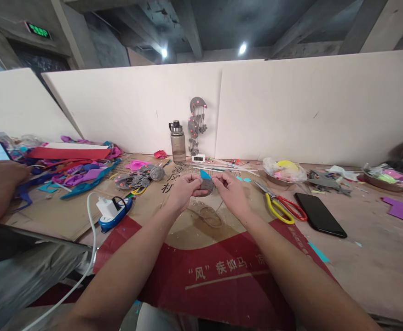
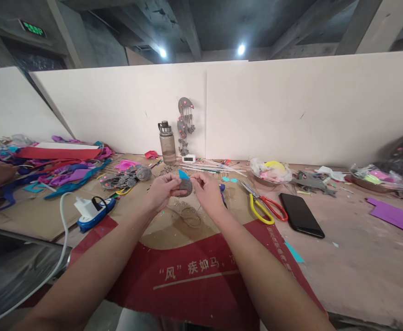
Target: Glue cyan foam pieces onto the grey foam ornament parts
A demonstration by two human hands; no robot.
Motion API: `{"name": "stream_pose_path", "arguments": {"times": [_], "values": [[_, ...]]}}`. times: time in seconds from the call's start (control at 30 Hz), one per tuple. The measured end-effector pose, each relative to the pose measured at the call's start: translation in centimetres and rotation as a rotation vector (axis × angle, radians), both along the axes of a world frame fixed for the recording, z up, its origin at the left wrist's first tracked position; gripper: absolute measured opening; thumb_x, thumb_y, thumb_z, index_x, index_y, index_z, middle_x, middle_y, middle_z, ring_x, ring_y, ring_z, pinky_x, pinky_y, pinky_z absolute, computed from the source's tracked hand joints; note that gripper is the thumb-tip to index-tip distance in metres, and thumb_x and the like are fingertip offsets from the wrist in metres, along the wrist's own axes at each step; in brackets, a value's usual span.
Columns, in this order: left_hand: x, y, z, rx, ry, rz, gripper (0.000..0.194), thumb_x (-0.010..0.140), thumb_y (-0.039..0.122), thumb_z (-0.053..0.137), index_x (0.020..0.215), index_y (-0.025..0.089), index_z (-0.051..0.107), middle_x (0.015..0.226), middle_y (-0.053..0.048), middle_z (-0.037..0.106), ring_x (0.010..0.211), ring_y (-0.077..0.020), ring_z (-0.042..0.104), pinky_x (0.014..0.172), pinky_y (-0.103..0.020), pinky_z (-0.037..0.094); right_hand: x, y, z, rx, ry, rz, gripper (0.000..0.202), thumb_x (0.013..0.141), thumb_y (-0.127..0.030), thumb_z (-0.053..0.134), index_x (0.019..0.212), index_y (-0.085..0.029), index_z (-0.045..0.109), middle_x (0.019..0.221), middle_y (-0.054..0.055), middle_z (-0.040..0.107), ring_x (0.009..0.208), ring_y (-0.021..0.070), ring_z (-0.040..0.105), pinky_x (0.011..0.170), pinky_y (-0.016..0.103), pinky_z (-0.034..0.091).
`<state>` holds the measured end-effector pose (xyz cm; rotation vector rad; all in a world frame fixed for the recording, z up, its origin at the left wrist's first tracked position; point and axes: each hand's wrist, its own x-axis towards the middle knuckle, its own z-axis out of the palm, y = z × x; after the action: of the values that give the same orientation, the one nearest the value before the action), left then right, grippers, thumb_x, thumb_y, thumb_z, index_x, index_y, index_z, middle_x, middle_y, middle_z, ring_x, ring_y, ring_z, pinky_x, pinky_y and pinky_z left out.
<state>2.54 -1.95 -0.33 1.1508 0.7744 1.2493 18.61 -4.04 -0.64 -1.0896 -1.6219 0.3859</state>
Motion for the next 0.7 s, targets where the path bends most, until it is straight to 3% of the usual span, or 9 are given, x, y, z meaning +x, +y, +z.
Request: {"name": "stream_pose_path", "arguments": {"times": [0.23,0.7], "values": [[0.1,0.0,0.0,0.017,0.007,0.017,0.030,0.062,0.030,0.079,0.070,0.013,0.056,0.066,0.002,0.056,0.064,-0.0115,0.061,0.074,-0.038,0.060,-0.2,0.0,0.4,-0.136,0.146,0.035,0.020,0.078,-0.040,0.057,0.072,-0.022,0.061,0.070,-0.001,0.057,0.067,0.0149,0.047,0.064,0.028,0.038],[0.3,0.6,-1.1,0.097,0.042,0.069,0.024,0.065,0.029,0.076,0.074,0.013,0.061,0.074,-0.002,0.066,0.071,-0.0132,0.064,0.077,-0.037,0.060,-1.2,0.4,0.2,-0.362,0.576,0.129,0.018,0.060,-0.035,0.065,0.060,-0.021,0.055,0.055,-0.006,0.046,0.052,0.0079,0.033,0.051,0.025,0.026]]}}
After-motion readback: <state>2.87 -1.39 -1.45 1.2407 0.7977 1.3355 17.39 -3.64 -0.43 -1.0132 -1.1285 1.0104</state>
